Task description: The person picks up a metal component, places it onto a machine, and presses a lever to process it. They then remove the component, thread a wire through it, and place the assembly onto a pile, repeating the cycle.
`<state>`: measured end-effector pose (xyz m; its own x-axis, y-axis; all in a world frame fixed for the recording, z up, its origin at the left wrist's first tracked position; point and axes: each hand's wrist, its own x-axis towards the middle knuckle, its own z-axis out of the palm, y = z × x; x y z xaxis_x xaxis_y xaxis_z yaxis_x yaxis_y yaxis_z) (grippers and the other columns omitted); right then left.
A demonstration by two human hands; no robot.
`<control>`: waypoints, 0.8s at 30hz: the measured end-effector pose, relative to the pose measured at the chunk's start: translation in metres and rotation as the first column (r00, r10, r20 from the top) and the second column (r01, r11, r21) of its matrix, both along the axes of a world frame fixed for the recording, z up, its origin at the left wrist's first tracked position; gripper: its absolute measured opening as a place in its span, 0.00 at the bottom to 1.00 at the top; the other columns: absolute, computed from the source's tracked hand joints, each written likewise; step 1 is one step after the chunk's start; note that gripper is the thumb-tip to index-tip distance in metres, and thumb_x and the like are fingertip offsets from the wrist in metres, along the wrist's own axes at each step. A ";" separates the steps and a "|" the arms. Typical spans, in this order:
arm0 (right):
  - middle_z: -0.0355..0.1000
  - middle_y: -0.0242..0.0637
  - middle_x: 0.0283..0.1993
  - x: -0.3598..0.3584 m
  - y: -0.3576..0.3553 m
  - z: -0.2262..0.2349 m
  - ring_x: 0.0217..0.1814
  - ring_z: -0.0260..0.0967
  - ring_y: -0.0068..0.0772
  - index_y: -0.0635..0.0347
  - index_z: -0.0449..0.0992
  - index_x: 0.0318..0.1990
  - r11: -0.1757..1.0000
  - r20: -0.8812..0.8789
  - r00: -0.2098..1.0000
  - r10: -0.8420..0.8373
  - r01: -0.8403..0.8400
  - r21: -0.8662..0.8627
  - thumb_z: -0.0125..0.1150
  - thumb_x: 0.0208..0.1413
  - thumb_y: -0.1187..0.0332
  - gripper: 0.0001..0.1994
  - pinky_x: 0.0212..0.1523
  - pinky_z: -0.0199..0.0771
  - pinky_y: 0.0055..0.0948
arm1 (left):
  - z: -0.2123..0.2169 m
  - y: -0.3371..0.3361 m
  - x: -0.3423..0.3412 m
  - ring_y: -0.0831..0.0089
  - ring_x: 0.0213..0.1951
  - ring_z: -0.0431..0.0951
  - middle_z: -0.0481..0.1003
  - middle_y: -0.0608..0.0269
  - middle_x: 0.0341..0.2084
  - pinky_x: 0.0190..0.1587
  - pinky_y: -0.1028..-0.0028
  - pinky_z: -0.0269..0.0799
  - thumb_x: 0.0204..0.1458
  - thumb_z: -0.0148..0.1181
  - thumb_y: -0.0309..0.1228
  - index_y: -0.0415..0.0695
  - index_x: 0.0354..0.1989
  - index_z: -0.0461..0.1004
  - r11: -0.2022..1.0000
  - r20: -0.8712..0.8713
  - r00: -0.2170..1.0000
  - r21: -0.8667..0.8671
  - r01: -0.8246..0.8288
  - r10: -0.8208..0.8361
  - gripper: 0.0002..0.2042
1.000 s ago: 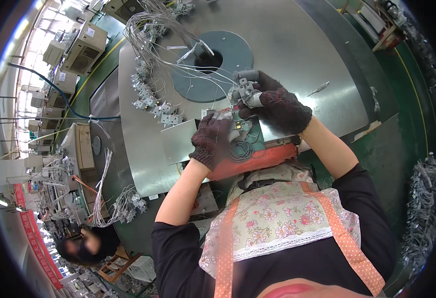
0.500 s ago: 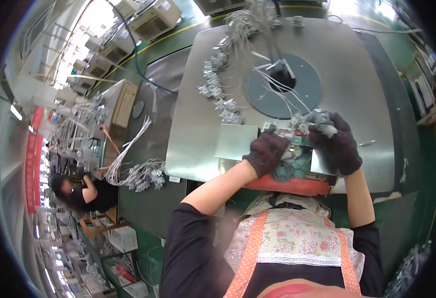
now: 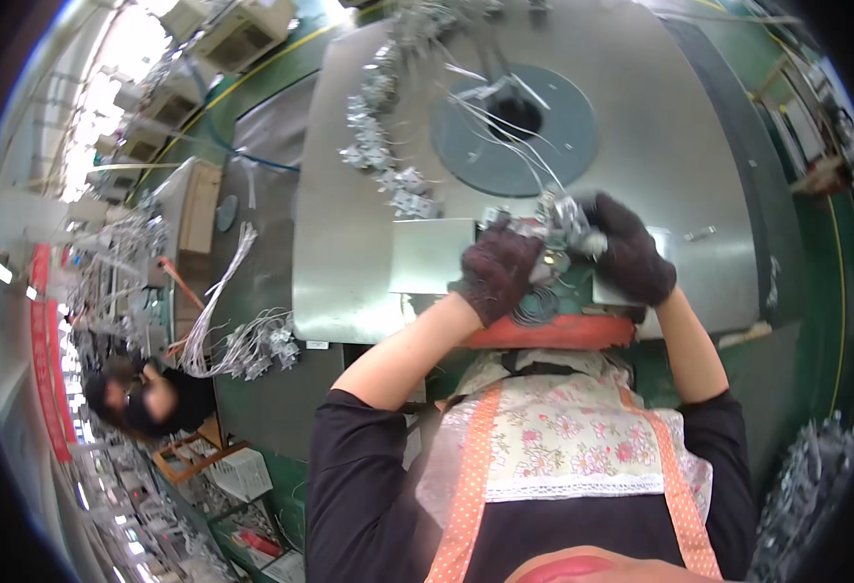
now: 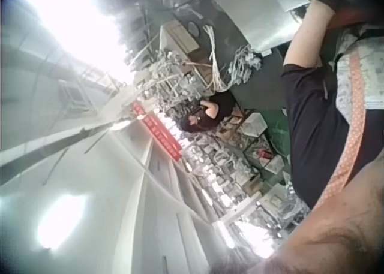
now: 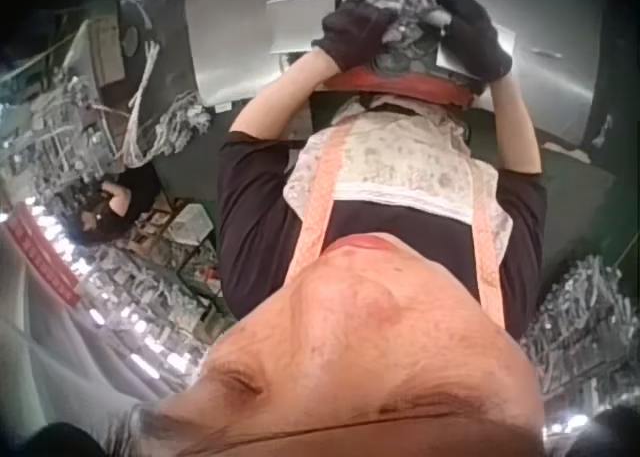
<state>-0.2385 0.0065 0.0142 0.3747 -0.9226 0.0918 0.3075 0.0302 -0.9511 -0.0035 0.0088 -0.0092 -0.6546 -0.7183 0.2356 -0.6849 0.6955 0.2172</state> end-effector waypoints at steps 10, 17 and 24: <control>0.75 0.36 0.52 -0.009 -0.008 0.032 0.52 0.75 0.29 0.60 0.73 0.58 0.957 0.098 0.995 -0.026 -0.003 0.289 0.66 0.58 0.66 0.21 0.54 0.80 0.33 | 0.026 -0.003 0.000 0.54 0.54 0.79 0.79 0.54 0.51 0.59 0.58 0.73 0.51 0.71 0.41 0.49 0.52 0.80 0.886 -0.252 0.945 0.458 -0.072 0.207 0.20; 0.77 0.37 0.52 0.005 -0.008 0.027 0.54 0.76 0.33 0.61 0.76 0.54 0.999 -0.175 0.984 0.031 -0.023 0.045 0.70 0.52 0.68 0.21 0.53 0.79 0.36 | 0.100 -0.078 0.079 0.62 0.47 0.83 0.82 0.59 0.50 0.49 0.61 0.78 0.47 0.72 0.39 0.50 0.46 0.82 0.616 -0.081 0.964 0.782 -0.096 0.252 0.17; 0.75 0.48 0.43 0.043 -0.003 0.016 0.48 0.74 0.52 0.59 0.75 0.47 0.695 -0.876 0.258 -0.407 -0.535 -0.481 0.64 0.45 0.72 0.18 0.48 0.77 0.47 | 0.041 -0.108 0.143 0.50 0.47 0.80 0.80 0.54 0.47 0.53 0.54 0.73 0.51 0.59 0.35 0.52 0.45 0.81 0.880 0.485 0.795 0.099 -0.464 0.365 0.13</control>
